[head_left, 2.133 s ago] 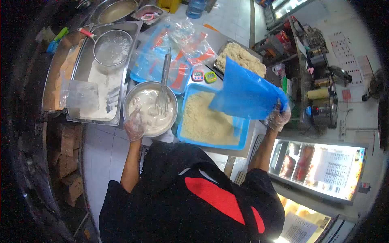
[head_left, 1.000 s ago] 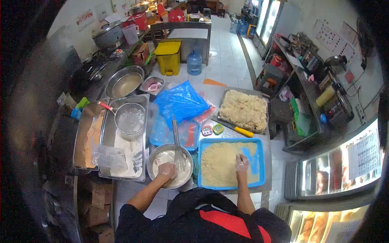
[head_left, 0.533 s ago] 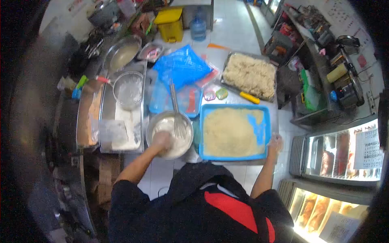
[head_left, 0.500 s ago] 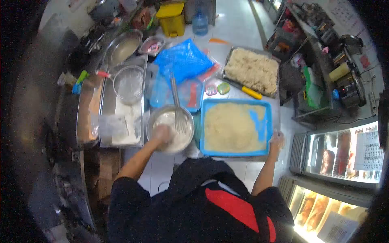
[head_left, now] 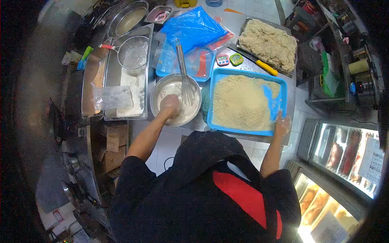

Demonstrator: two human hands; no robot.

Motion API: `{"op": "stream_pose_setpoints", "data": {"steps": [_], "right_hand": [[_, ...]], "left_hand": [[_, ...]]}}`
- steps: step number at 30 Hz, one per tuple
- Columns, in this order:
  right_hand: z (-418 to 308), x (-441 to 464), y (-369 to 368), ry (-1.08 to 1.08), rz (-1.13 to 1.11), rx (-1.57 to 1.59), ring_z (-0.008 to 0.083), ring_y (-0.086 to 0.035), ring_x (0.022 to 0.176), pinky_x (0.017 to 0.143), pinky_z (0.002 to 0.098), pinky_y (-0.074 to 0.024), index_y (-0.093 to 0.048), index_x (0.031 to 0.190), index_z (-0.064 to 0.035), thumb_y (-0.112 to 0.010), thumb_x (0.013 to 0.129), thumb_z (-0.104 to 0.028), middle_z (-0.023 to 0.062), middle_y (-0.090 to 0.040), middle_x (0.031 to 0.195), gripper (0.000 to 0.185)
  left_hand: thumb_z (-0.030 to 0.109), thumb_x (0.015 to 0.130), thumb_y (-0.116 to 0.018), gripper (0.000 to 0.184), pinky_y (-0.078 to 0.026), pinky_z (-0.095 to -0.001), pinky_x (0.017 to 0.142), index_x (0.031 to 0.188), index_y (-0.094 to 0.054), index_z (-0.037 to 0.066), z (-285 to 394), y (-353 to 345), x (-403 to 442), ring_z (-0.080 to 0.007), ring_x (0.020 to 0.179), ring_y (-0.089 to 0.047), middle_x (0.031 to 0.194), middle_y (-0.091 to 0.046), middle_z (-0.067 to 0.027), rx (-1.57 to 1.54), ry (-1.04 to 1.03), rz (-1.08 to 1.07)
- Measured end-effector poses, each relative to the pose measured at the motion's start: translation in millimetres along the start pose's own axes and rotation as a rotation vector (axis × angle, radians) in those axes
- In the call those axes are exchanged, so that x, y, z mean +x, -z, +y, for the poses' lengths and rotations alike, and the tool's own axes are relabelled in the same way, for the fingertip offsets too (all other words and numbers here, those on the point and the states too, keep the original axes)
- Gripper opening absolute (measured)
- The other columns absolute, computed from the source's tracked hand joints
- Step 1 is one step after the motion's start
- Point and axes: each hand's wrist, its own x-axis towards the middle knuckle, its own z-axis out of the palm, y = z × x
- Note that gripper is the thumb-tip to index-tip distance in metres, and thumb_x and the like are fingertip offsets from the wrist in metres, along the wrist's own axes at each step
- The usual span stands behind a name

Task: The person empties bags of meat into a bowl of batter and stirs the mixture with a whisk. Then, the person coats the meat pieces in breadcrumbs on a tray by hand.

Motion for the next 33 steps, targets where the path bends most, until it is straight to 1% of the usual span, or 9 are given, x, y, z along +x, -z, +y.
{"op": "stream_pose_setpoints", "data": {"steps": [7,10,13,16,19,23,25,29,33], "right_hand": [[-23,33,41,-0.493,-0.200,0.156,0.0283,-0.058,0.068,0.061,0.0383,-0.0487,-0.060,0.072,-0.0022,-0.058,0.075,-0.049,0.0150,-0.060,0.074,0.046],[-21,34,38,-0.439,-0.211,0.133,0.0274,-0.058,0.067,0.060,0.0384,-0.0485,-0.059,0.068,-0.0010,-0.059,0.075,-0.048,0.0142,-0.060,0.072,0.048],[-21,38,43,-0.449,-0.375,0.075,0.0272,-0.058,0.069,0.061,0.0382,-0.0485,-0.059,0.070,-0.0002,-0.057,0.075,-0.050,0.0146,-0.061,0.074,0.050],[-20,27,35,-0.451,-0.290,0.140,0.0294,-0.057,0.072,0.065,0.0396,-0.0475,-0.058,0.076,0.0013,-0.055,0.076,-0.052,0.0174,-0.060,0.080,0.053],[-15,22,35,-0.179,-0.098,0.062,0.0307,-0.057,0.072,0.066,0.0400,-0.0475,-0.058,0.080,0.0023,-0.054,0.076,-0.052,0.0191,-0.059,0.084,0.055],[-25,46,52,-0.566,-0.463,0.179,0.0326,-0.056,0.080,0.073,0.0417,-0.0461,-0.058,0.085,0.0024,-0.057,0.075,-0.051,0.0197,-0.059,0.088,0.054],[-26,49,59,-0.600,-0.481,0.247,0.0334,-0.055,0.085,0.077,0.0425,-0.0449,-0.059,0.087,0.0024,-0.057,0.074,-0.050,0.0199,-0.059,0.089,0.054],[-20,28,37,-0.516,-0.356,0.219,0.0349,-0.055,0.083,0.074,0.0432,-0.0446,-0.058,0.082,0.0022,-0.057,0.075,-0.050,0.0192,-0.060,0.084,0.053],[-28,40,50,-0.584,-0.266,0.343,0.0357,-0.056,0.076,0.068,0.0443,-0.0450,-0.060,0.080,0.0012,-0.056,0.075,-0.050,0.0191,-0.060,0.078,0.052]], "left_hand": [[0.023,0.073,-0.061,0.024,-0.047,-0.0398,0.065,0.079,-0.064,0.000,-52,-12,8,-0.0314,0.073,-0.061,0.081,-0.062,-0.0188,-0.145,-0.213,0.153],[0.024,0.073,-0.063,0.026,-0.047,-0.0373,0.066,0.081,-0.064,0.000,-52,10,-14,-0.0280,0.073,-0.061,0.082,-0.063,-0.0163,-0.846,-0.130,0.140],[0.014,0.075,-0.058,0.015,-0.046,-0.0330,0.066,0.084,-0.063,0.004,-63,9,-20,-0.0194,0.074,-0.060,0.081,-0.064,-0.0077,-0.599,-0.108,0.368],[0.016,0.076,-0.059,0.018,-0.046,-0.0310,0.064,0.084,-0.062,0.001,-56,24,-31,-0.0190,0.072,-0.060,0.077,-0.063,-0.0100,-0.617,-0.103,0.441],[0.015,0.077,-0.059,0.016,-0.046,-0.0299,0.064,0.083,-0.062,0.001,-48,33,-45,-0.0181,0.070,-0.060,0.075,-0.062,-0.0086,-0.936,-0.029,0.448],[0.015,0.076,-0.060,0.015,-0.046,-0.0297,0.064,0.082,-0.063,0.001,-34,18,-43,-0.0184,0.069,-0.059,0.077,-0.062,-0.0091,-1.291,-0.058,0.574],[0.014,0.076,-0.061,0.014,-0.046,-0.0299,0.065,0.081,-0.063,0.001,-28,6,-34,-0.0182,0.070,-0.059,0.077,-0.063,-0.0093,-1.101,-0.101,0.705],[0.017,0.078,-0.057,0.024,-0.048,-0.0320,0.069,0.097,-0.061,0.003,-21,18,-27,-0.0243,0.079,-0.061,0.089,-0.063,-0.0131,-0.530,-0.296,0.543],[0.027,0.074,-0.061,0.029,-0.047,-0.0380,0.071,0.095,-0.062,0.006,-5,15,-17,-0.0301,0.080,-0.060,0.088,-0.062,-0.0169,-0.240,-0.079,0.532]]}}
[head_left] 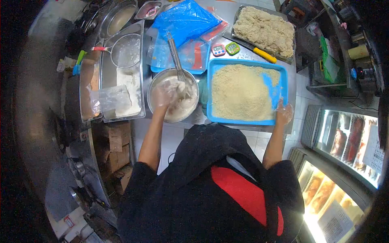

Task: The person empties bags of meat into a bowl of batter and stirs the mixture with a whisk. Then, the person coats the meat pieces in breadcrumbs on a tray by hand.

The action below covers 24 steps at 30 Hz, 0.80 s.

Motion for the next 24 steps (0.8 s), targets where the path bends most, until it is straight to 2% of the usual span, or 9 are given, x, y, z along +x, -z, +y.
{"op": "stream_pose_setpoints", "data": {"steps": [2,7,10,12,15,16,19,22,24], "right_hand": [[-3,-1,1,-0.007,0.012,-0.001,0.0368,-0.056,0.075,0.067,0.0452,-0.0442,-0.061,0.078,0.0007,-0.054,0.076,-0.051,0.0198,-0.059,0.076,0.053],[8,1,-8,-0.042,-0.038,-0.233,0.0369,-0.056,0.076,0.069,0.0451,-0.0444,-0.060,0.073,0.0002,-0.051,0.076,-0.055,0.0199,-0.059,0.077,0.056],[-11,11,11,-0.133,-0.265,-0.255,0.0367,-0.056,0.077,0.071,0.0447,-0.0441,-0.060,0.073,0.0006,-0.050,0.077,-0.055,0.0198,-0.060,0.079,0.057],[8,3,-7,-0.011,-0.060,-0.224,0.0360,-0.056,0.076,0.070,0.0443,-0.0442,-0.060,0.073,0.0006,-0.050,0.077,-0.053,0.0193,-0.060,0.076,0.055],[17,-4,-19,0.143,0.164,-0.147,0.0348,-0.056,0.073,0.068,0.0430,-0.0448,-0.060,0.073,0.0001,-0.052,0.078,-0.050,0.0183,-0.059,0.073,0.051],[14,-4,-18,0.185,0.228,-0.118,0.0343,-0.056,0.072,0.068,0.0425,-0.0451,-0.060,0.073,-0.0001,-0.052,0.078,-0.049,0.0179,-0.059,0.072,0.050],[0,2,-2,0.018,-0.048,-0.238,0.0327,-0.057,0.073,0.068,0.0410,-0.0458,-0.061,0.076,-0.0009,-0.054,0.078,-0.047,0.0170,-0.060,0.076,0.047],[16,-4,-15,0.191,0.151,-0.102,0.0323,-0.057,0.075,0.070,0.0403,-0.0460,-0.062,0.082,-0.0013,-0.054,0.078,-0.048,0.0161,-0.061,0.078,0.047],[10,-1,-8,0.099,0.030,-0.216,0.0318,-0.058,0.076,0.071,0.0402,-0.0462,-0.062,0.086,-0.0016,-0.055,0.077,-0.048,0.0160,-0.061,0.080,0.047]], "left_hand": [[0.032,0.072,-0.062,0.033,-0.047,-0.0404,0.071,0.092,-0.063,0.007,9,-10,4,-0.0308,0.080,-0.060,0.087,-0.062,-0.0171,0.038,0.236,-0.092],[0.042,0.070,-0.062,0.040,-0.046,-0.0417,0.070,0.089,-0.064,0.007,14,-22,-7,-0.0316,0.078,-0.060,0.087,-0.062,-0.0178,0.067,0.147,-0.101],[0.041,0.070,-0.061,0.038,-0.047,-0.0414,0.068,0.081,-0.065,0.005,24,-17,-16,-0.0323,0.073,-0.060,0.080,-0.062,-0.0178,0.074,0.108,0.060],[0.036,0.071,-0.061,0.034,-0.047,-0.0419,0.067,0.074,-0.065,0.002,36,-9,-18,-0.0336,0.070,-0.060,0.074,-0.062,-0.0184,0.032,0.191,0.055],[0.040,0.070,-0.061,0.038,-0.047,-0.0419,0.067,0.074,-0.065,0.002,31,-27,-24,-0.0336,0.070,-0.060,0.075,-0.062,-0.0191,-0.001,0.057,0.084],[0.041,0.071,-0.060,0.039,-0.047,-0.0415,0.068,0.077,-0.065,0.003,42,-20,-24,-0.0333,0.072,-0.060,0.076,-0.062,-0.0182,0.043,0.100,-0.005],[0.043,0.073,-0.056,0.040,-0.047,-0.0406,0.070,0.085,-0.063,0.006,59,-15,-28,-0.0325,0.080,-0.060,0.085,-0.062,-0.0168,0.212,0.150,-0.172],[0.041,0.075,-0.054,0.038,-0.047,-0.0405,0.071,0.089,-0.063,0.006,49,-30,-26,-0.0325,0.083,-0.059,0.089,-0.062,-0.0171,0.188,0.165,-0.161],[0.038,0.074,-0.055,0.036,-0.047,-0.0404,0.071,0.090,-0.063,0.007,44,-34,-21,-0.0322,0.082,-0.059,0.088,-0.062,-0.0163,0.204,0.216,-0.153]]}}
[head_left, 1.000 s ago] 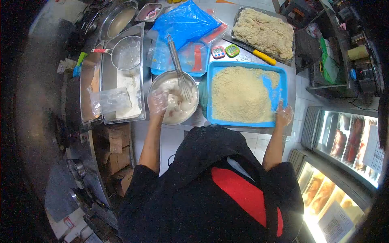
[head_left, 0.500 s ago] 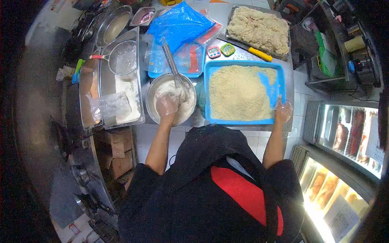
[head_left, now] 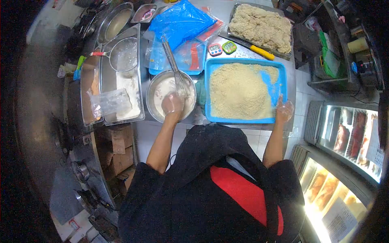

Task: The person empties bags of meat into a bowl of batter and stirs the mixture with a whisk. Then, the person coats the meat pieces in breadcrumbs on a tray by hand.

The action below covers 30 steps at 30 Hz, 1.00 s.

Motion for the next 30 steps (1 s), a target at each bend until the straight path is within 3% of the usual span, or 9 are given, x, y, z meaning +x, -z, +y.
{"op": "stream_pose_setpoints", "data": {"steps": [4,11,13,18,19,22,23,25,30], "right_hand": [[-7,3,6,-0.109,-0.097,-0.035,0.0306,-0.059,0.079,0.071,0.0398,-0.0470,-0.062,0.090,-0.0022,-0.055,0.076,-0.049,0.0158,-0.062,0.083,0.049],[6,-3,-13,-0.069,-0.014,0.048,0.0326,-0.057,0.085,0.075,0.0420,-0.0453,-0.062,0.093,-0.0028,-0.047,0.079,-0.053,0.0164,-0.062,0.088,0.054],[-8,7,16,-0.137,-0.247,0.024,0.0333,-0.057,0.085,0.075,0.0421,-0.0452,-0.062,0.092,-0.0026,-0.047,0.080,-0.052,0.0165,-0.062,0.088,0.053],[-2,-2,-4,-0.105,-0.089,0.044,0.0334,-0.057,0.084,0.075,0.0416,-0.0452,-0.062,0.090,-0.0011,-0.048,0.079,-0.053,0.0175,-0.062,0.088,0.054],[-2,-3,-5,-0.129,-0.088,0.034,0.0335,-0.056,0.084,0.075,0.0418,-0.0450,-0.062,0.091,-0.0007,-0.048,0.079,-0.053,0.0181,-0.061,0.088,0.055],[0,0,-2,-0.117,-0.174,0.047,0.0339,-0.056,0.086,0.077,0.0414,-0.0447,-0.061,0.091,0.0006,-0.050,0.078,-0.052,0.0187,-0.061,0.089,0.056],[2,2,-1,-0.098,-0.156,0.058,0.0339,-0.056,0.086,0.077,0.0412,-0.0448,-0.061,0.091,0.0010,-0.050,0.078,-0.052,0.0187,-0.061,0.088,0.055],[4,-2,0,0.009,-0.005,0.109,0.0334,-0.057,0.085,0.075,0.0407,-0.0455,-0.061,0.088,0.0017,-0.053,0.078,-0.050,0.0178,-0.061,0.086,0.053],[12,-5,-9,-0.048,-0.074,0.183,0.0326,-0.057,0.084,0.074,0.0399,-0.0461,-0.062,0.084,0.0011,-0.056,0.077,-0.045,0.0165,-0.061,0.085,0.047]], "left_hand": [[0.034,0.072,-0.059,0.034,-0.047,-0.0397,0.072,0.093,-0.063,0.007,-18,19,3,-0.0318,0.082,-0.060,0.089,-0.062,-0.0154,-0.185,-0.011,-0.020],[0.029,0.066,-0.068,0.030,-0.044,-0.0398,0.060,0.074,-0.063,0.001,-44,44,14,-0.0321,0.064,-0.058,0.073,-0.061,-0.0185,-0.293,-0.247,0.166],[0.028,0.067,-0.067,0.029,-0.044,-0.0381,0.059,0.077,-0.064,0.001,-48,57,23,-0.0291,0.063,-0.058,0.071,-0.062,-0.0176,-0.426,-0.089,0.045],[0.023,0.072,-0.066,0.026,-0.044,-0.0341,0.058,0.085,-0.064,0.001,-30,87,6,-0.0229,0.063,-0.058,0.075,-0.064,-0.0141,-0.848,-0.010,0.040],[0.021,0.077,-0.062,0.029,-0.044,-0.0291,0.065,0.099,-0.059,0.002,-53,49,19,-0.0139,0.075,-0.055,0.083,-0.062,-0.0086,-0.724,0.100,-0.078],[0.019,0.078,-0.062,0.032,-0.045,-0.0303,0.068,0.104,-0.056,0.001,-124,-72,58,-0.0166,0.077,-0.056,0.084,-0.062,-0.0093,-0.246,-0.169,0.046],[0.019,0.079,-0.059,0.031,-0.047,-0.0315,0.068,0.103,-0.057,0.000,-117,-70,51,-0.0195,0.077,-0.059,0.084,-0.062,-0.0106,-0.637,-0.087,0.077],[0.022,0.078,-0.059,0.032,-0.047,-0.0332,0.069,0.100,-0.058,-0.001,-124,-78,57,-0.0214,0.077,-0.060,0.085,-0.063,-0.0129,-0.649,-0.077,0.031],[0.029,0.073,-0.061,0.035,-0.047,-0.0362,0.073,0.092,-0.062,-0.001,-110,-53,41,-0.0270,0.081,-0.061,0.090,-0.062,-0.0176,-0.063,-0.160,0.055]]}}
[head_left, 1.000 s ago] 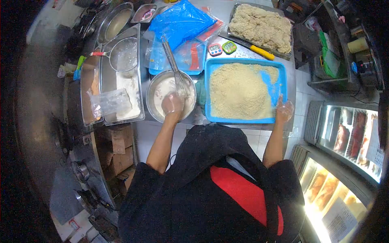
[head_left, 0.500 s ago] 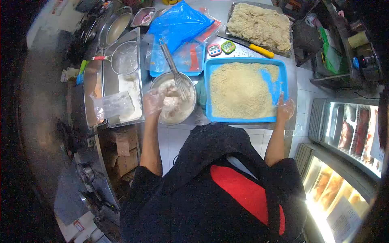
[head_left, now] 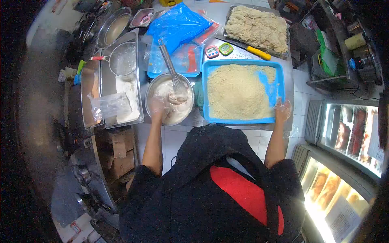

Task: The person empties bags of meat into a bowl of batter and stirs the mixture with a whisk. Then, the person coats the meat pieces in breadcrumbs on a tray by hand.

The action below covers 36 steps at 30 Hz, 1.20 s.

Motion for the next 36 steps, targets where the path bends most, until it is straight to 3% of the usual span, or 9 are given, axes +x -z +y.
{"op": "stream_pose_setpoints", "data": {"steps": [4,7,17,19,21,25,28,31,36], "right_hand": [[4,0,-3,-0.093,-0.112,0.008,0.0307,-0.057,0.083,0.075,0.0381,-0.0468,-0.062,0.082,-0.0005,-0.059,0.077,-0.040,0.0155,-0.061,0.085,0.040],[14,6,-14,0.395,0.313,-0.232,0.0236,-0.057,0.060,0.054,0.0344,-0.0483,-0.058,0.073,-0.0028,-0.061,0.075,-0.038,0.0084,-0.058,0.067,0.036],[2,1,-3,0.155,0.154,-0.128,0.0265,-0.058,0.070,0.065,0.0353,-0.0486,-0.060,0.077,-0.0032,-0.062,0.073,-0.040,0.0109,-0.060,0.074,0.037],[-10,1,9,-0.095,-0.075,-0.039,0.0312,-0.058,0.083,0.075,0.0388,-0.0461,-0.062,0.087,-0.0007,-0.060,0.075,-0.039,0.0146,-0.062,0.082,0.040],[2,-2,-9,0.044,0.090,-0.144,0.0279,-0.059,0.072,0.066,0.0368,-0.0483,-0.060,0.077,-0.0027,-0.060,0.074,-0.037,0.0126,-0.061,0.077,0.034],[26,-2,-28,0.176,0.132,-0.021,0.0302,-0.059,0.071,0.066,0.0383,-0.0485,-0.059,0.076,-0.0017,-0.059,0.075,-0.036,0.0135,-0.061,0.078,0.034],[48,27,-7,0.211,-0.336,0.077,0.0338,-0.058,0.075,0.069,0.0402,-0.0473,-0.059,0.083,-0.0002,-0.059,0.075,-0.035,0.0148,-0.061,0.084,0.036],[55,34,-1,-0.077,-0.315,0.038,0.0352,-0.057,0.079,0.067,0.0416,-0.0465,-0.057,0.091,0.0010,-0.059,0.075,-0.032,0.0166,-0.060,0.094,0.037],[52,4,-15,-0.031,-0.083,-0.082,0.0341,-0.056,0.080,0.071,0.0412,-0.0450,-0.054,0.096,-0.0021,-0.058,0.076,-0.030,0.0164,-0.057,0.089,0.035]], "left_hand": [[0.034,0.068,-0.063,0.037,-0.047,-0.0379,0.074,0.084,-0.065,0.001,26,6,9,-0.0326,0.080,-0.061,0.087,-0.062,-0.0195,0.057,0.075,-0.230],[0.039,0.066,-0.065,0.042,-0.047,-0.0382,0.073,0.082,-0.065,-0.001,55,35,3,-0.0334,0.082,-0.060,0.086,-0.062,-0.0213,0.038,0.108,-0.295],[0.030,0.070,-0.064,0.034,-0.047,-0.0366,0.065,0.084,-0.063,-0.002,8,17,3,-0.0279,0.074,-0.061,0.083,-0.063,-0.0172,0.087,-0.096,-0.126],[0.026,0.073,-0.063,0.029,-0.046,-0.0341,0.062,0.084,-0.063,-0.001,3,45,0,-0.0222,0.070,-0.059,0.081,-0.063,-0.0130,-0.502,0.123,-0.302],[0.024,0.073,-0.064,0.024,-0.043,-0.0298,0.059,0.082,-0.063,0.001,11,63,-12,-0.0144,0.068,-0.053,0.076,-0.061,-0.0063,-0.991,0.246,-0.242],[0.028,0.074,-0.063,0.030,-0.043,-0.0331,0.061,0.082,-0.063,-0.001,16,82,-10,-0.0207,0.067,-0.056,0.075,-0.062,-0.0126,-0.823,0.264,-0.246],[0.038,0.075,-0.060,0.040,-0.044,-0.0376,0.063,0.082,-0.062,-0.002,20,87,-8,-0.0288,0.069,-0.059,0.077,-0.062,-0.0191,-0.518,0.119,-0.178],[0.042,0.076,-0.057,0.045,-0.045,-0.0395,0.065,0.080,-0.063,-0.002,28,90,-2,-0.0320,0.071,-0.060,0.077,-0.061,-0.0214,-0.186,0.033,-0.108],[0.042,0.075,-0.058,0.042,-0.045,-0.0402,0.063,0.075,-0.064,0.000,92,113,-1,-0.0316,0.068,-0.059,0.074,-0.061,-0.0192,0.102,0.168,-0.018]]}}
